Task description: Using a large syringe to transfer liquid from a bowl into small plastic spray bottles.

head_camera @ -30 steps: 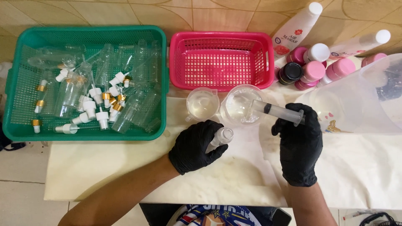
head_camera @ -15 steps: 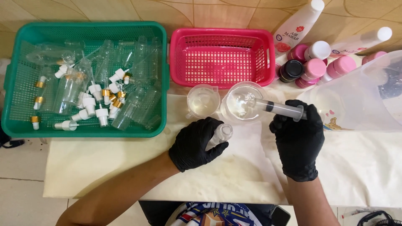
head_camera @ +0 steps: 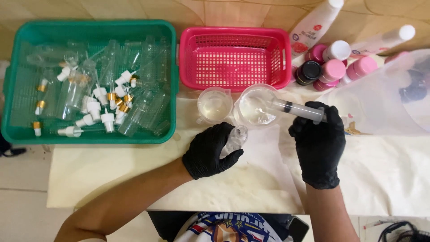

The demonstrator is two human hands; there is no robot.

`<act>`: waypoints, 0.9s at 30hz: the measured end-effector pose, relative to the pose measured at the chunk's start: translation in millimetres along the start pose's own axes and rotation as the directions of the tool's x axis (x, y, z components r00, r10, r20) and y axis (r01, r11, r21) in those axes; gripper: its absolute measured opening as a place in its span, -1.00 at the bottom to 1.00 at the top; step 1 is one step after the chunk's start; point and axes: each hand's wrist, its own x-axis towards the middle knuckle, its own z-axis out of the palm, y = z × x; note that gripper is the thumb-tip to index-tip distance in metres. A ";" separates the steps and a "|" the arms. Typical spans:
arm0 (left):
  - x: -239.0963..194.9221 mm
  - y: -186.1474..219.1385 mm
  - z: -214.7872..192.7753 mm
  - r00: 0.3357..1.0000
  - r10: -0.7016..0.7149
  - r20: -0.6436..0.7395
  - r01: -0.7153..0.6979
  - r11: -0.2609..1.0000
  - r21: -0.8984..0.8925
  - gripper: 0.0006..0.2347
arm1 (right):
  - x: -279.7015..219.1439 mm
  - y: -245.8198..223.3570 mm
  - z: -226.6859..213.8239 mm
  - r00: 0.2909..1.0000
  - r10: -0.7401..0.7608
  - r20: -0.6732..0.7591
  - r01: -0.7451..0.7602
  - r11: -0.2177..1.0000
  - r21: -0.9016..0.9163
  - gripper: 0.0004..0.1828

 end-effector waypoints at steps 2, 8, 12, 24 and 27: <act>3.2 0.1 -3.7 1.000 -0.014 0.025 0.015 0.998 -0.053 -0.72 | 3.9 1.9 -4.5 1.000 -0.006 0.026 0.005 1.000 0.021 -0.67; 12.4 21.6 -13.4 0.999 -0.002 0.037 0.007 0.991 -0.134 -0.74 | -1.4 -2.3 0.5 1.000 -0.005 0.026 0.003 0.999 0.051 -0.68; 13.3 19.2 -3.5 0.999 0.008 0.041 0.000 0.980 -0.197 -0.75 | 3.1 -4.3 -0.2 0.999 -0.044 0.029 0.042 0.997 0.063 -0.73; -4.1 -10.3 14.7 0.997 0.044 0.064 -0.033 0.985 -0.170 -0.67 | 16.2 4.9 -10.7 0.987 -0.150 0.062 0.156 0.981 -0.112 -0.62; -7.8 -12.3 18.7 0.999 0.025 0.049 -0.018 0.990 -0.142 -0.66 | 14.9 -7.8 0.9 0.980 -0.157 0.121 0.177 0.969 -0.175 -0.54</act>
